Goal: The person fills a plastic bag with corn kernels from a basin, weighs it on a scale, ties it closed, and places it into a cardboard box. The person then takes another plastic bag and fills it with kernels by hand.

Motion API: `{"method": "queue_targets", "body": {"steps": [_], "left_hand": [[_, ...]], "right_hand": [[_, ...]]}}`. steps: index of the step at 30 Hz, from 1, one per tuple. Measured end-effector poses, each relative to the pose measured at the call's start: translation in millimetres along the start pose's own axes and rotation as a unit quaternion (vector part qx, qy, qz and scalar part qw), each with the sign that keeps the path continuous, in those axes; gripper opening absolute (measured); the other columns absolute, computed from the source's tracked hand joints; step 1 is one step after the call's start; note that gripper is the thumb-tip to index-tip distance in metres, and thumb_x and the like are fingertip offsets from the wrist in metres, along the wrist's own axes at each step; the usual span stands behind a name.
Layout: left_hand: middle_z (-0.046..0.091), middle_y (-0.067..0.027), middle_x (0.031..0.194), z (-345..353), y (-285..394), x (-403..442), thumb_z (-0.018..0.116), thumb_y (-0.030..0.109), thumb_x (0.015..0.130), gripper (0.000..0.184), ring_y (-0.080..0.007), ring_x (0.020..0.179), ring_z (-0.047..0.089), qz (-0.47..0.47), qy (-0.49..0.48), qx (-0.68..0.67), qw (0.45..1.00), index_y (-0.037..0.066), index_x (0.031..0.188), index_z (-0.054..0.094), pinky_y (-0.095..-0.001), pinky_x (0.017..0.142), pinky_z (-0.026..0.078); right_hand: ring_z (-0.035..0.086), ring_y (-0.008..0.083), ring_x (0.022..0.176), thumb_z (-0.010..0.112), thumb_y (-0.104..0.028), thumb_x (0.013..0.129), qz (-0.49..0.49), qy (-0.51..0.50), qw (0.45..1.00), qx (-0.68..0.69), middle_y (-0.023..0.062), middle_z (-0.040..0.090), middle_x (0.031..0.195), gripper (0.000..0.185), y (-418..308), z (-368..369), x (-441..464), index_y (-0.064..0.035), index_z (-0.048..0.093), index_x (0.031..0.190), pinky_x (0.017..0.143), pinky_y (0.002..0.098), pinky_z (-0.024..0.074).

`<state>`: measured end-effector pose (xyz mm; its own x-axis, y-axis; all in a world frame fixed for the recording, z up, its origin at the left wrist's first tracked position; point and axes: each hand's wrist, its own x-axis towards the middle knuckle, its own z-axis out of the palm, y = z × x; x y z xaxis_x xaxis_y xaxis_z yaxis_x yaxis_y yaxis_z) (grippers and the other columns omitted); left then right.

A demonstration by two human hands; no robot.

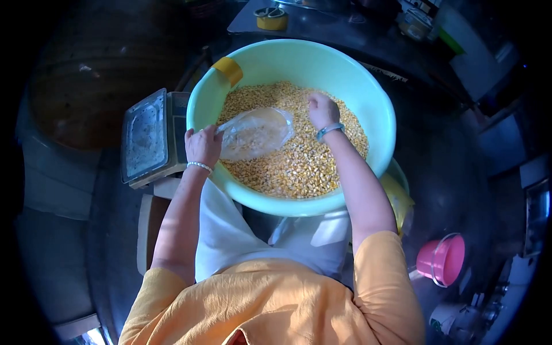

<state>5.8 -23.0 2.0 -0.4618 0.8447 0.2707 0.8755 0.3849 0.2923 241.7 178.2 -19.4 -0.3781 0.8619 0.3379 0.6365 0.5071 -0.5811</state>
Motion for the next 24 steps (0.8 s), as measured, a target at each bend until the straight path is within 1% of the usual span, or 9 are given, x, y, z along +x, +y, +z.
{"method": "queue_targets", "body": {"steps": [1,2,4,7,10,11,14,20,24], "left_hand": [[0.064,-0.0129,0.071,-0.2,0.2,0.8,0.055,0.027,0.083,0.017,-0.0267,0.072,0.062,0.002,0.001,-0.003,1.000,0.011,0.084,0.062,-0.0444,0.095,0.031],[0.064,-0.0128,0.071,-0.1,0.2,0.9,0.055,0.028,0.083,0.019,-0.0266,0.072,0.062,0.002,0.002,-0.006,1.000,0.010,0.083,0.062,-0.0444,0.096,0.031],[0.064,-0.0125,0.070,-3.4,1.7,-1.0,0.055,0.031,0.083,0.023,-0.0261,0.072,0.062,-0.009,-0.014,-0.007,1.000,0.010,0.086,0.063,-0.0440,0.097,0.030],[0.064,-0.0111,0.069,-9.3,7.4,-0.2,0.054,0.036,0.085,0.031,-0.0231,0.072,0.062,-0.026,-0.040,-0.011,0.999,0.009,0.094,0.065,-0.0436,0.101,0.026],[0.065,-0.0109,0.069,-12.9,9.4,0.3,0.055,0.035,0.084,0.030,-0.0221,0.073,0.063,-0.029,-0.052,-0.007,0.998,0.009,0.095,0.065,-0.0434,0.101,0.025],[0.065,-0.0111,0.070,-12.6,8.7,-0.1,0.056,0.034,0.084,0.028,-0.0225,0.073,0.063,-0.028,-0.049,-0.013,0.998,0.009,0.095,0.065,-0.0434,0.101,0.026],[0.065,-0.0117,0.070,-9.6,6.0,0.2,0.057,0.031,0.083,0.025,-0.0235,0.074,0.063,-0.021,-0.039,-0.017,0.999,0.010,0.094,0.065,-0.0432,0.101,0.026],[0.065,-0.0125,0.072,-5.9,3.3,-0.3,0.057,0.025,0.081,0.019,-0.0258,0.074,0.062,-0.012,-0.029,-0.009,0.999,0.010,0.090,0.064,-0.0428,0.098,0.028],[0.064,-0.0126,0.070,3.2,-2.6,-0.7,0.053,0.022,0.081,0.014,-0.0274,0.071,0.062,0.003,0.002,-0.012,1.000,0.010,0.083,0.061,-0.0435,0.097,0.030]], "right_hand": [[0.061,0.0257,0.091,0.057,-0.019,0.078,0.009,-0.016,0.997,-0.079,0.0165,0.062,0.098,0.023,14.5,5.3,-2.6,-0.0095,0.063,0.098,0.080,0.0368,0.0482],[0.057,0.0285,0.100,0.059,-0.029,0.077,0.044,-0.099,0.987,-0.116,0.0187,0.059,0.106,0.033,17.5,7.3,-10.7,-0.0096,0.061,0.104,0.088,0.0386,0.0442],[0.056,0.0317,0.101,0.057,-0.034,0.079,0.035,-0.152,0.967,-0.201,0.0187,0.057,0.110,0.042,21.1,22.4,-26.2,-0.0095,0.056,0.113,0.089,0.0389,0.0438],[0.054,0.0331,0.104,0.055,-0.041,0.080,0.121,-0.284,0.930,-0.201,0.0190,0.056,0.112,0.049,4.2,27.7,-23.7,-0.0093,0.053,0.117,0.089,0.0401,0.0434],[0.054,0.0325,0.103,0.053,-0.042,0.080,0.085,-0.293,0.923,-0.232,0.0192,0.057,0.110,0.048,-16.9,28.8,-31.4,-0.0083,0.054,0.114,0.088,0.0409,0.0438],[0.056,0.0326,0.099,0.053,-0.041,0.080,0.059,-0.267,0.931,-0.240,0.0187,0.059,0.104,0.044,-18.0,29.3,-34.6,-0.0076,0.057,0.107,0.086,0.0419,0.0450],[0.058,0.0324,0.094,0.052,-0.036,0.081,0.061,-0.252,0.937,-0.234,0.0187,0.061,0.098,0.036,-25.2,29.5,-35.0,-0.0069,0.059,0.101,0.082,0.0423,0.0465],[0.061,0.0340,0.081,0.051,-0.025,0.083,0.028,-0.164,0.965,-0.201,0.0195,0.063,0.080,0.023,-13.4,33.1,-33.7,-0.0049,0.062,0.085,0.073,0.0433,0.0490],[0.061,0.0344,0.073,0.053,-0.023,0.083,-0.003,-0.135,0.975,-0.176,0.0187,0.062,0.076,0.021,5.0,40.7,-30.5,-0.0039,0.061,0.082,0.066,0.0433,0.0488]]}}
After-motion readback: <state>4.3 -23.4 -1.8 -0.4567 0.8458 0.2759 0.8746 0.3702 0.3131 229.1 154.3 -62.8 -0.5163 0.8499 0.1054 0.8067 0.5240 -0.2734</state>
